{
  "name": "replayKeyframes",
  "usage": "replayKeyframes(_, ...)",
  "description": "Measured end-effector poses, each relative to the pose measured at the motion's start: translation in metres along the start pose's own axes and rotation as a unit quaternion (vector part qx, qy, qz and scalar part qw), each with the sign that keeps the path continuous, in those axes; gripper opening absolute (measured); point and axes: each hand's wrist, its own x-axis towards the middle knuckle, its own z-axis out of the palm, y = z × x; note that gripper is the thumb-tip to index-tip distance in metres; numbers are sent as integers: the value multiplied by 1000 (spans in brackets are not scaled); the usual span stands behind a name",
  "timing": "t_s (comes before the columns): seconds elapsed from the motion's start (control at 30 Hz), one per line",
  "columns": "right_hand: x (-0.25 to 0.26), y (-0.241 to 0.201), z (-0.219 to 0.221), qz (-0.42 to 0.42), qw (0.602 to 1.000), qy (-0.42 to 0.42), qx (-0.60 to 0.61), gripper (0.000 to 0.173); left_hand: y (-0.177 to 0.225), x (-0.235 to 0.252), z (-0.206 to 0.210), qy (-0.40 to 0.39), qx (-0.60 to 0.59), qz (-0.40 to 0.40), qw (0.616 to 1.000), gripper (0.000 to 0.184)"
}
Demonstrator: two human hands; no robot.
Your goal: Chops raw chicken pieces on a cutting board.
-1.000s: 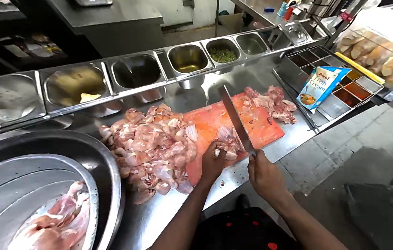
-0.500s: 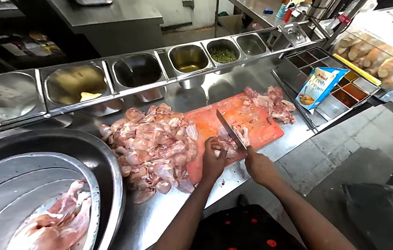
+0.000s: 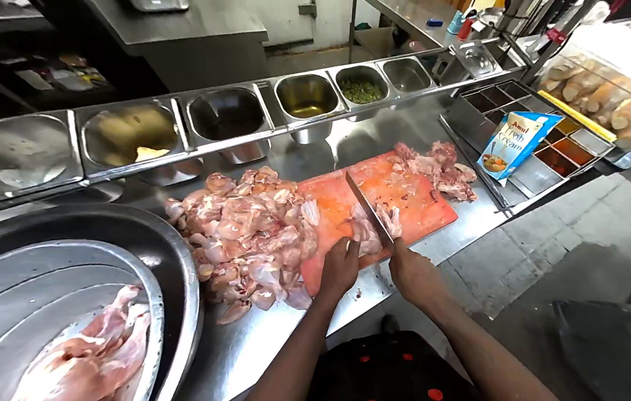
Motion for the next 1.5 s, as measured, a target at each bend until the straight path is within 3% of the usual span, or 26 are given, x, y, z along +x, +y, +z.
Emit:
replayKeyframes(0.1,-3,-3,-13,-13,999,29,0,23,-3,-2,1,6,-4,11,1000,43)
replayKeyframes(0.17,-19,-8,-43,-86,984,153,29,23,-4,-2,0,4,-10,23,1000,41)
replayKeyframes(0.27,-48,-26,-100,-206,871,436,97,33,-6,-7,0,1,-19,14,1000,44)
replayKeyframes(0.33,-50,-33,-107,-200,817,520,146,38,-7,-7,2,-4,-22,10,1000,44)
replayKeyframes(0.37,-46,-31,-90,-171,837,499,146,41,-7,-7,1,-8,-21,10,1000,44)
replayKeyframes(0.4,-36,-28,-65,-130,892,417,116,41,-6,-6,1,-11,-17,11,1000,45)
replayKeyframes(0.43,-22,-23,-42,-77,960,252,92,36,-5,-6,0,-15,-10,14,1000,45)
replayKeyframes(0.47,-4,-19,-22,-14,994,82,72,35,-6,-11,2,-24,0,11,1000,46)
replayKeyframes(0.5,15,-16,-10,25,998,-29,51,37,-4,-14,2,-28,10,13,999,46)
replayKeyframes(0.53,33,-18,-13,34,996,-78,38,41,1,-8,-2,-25,13,21,999,44)
replayKeyframes(0.7,34,-27,-11,37,996,-81,-2,35,-14,-15,-12,12,-21,-2,1000,43)
replayKeyframes(0.8,22,-24,-11,46,994,-96,3,41,-18,-19,-22,64,-50,-17,997,40)
replayKeyframes(0.9,-13,-13,-16,62,987,-148,11,48,-22,-16,-32,68,-47,-26,996,39)
replayKeyframes(1.07,-39,4,-33,74,980,-184,-6,38,-29,-21,-49,90,-56,-16,994,36)
replayKeyframes(1.2,-5,28,-40,40,987,-154,12,34,-9,-13,-79,101,1,50,994,35)
replayKeyframes(1.33,20,50,-40,33,991,-127,28,31,38,6,-104,92,100,81,987,41)
replayKeyframes(1.5,5,23,-56,12,996,-91,11,39,51,17,-96,62,154,84,982,45)
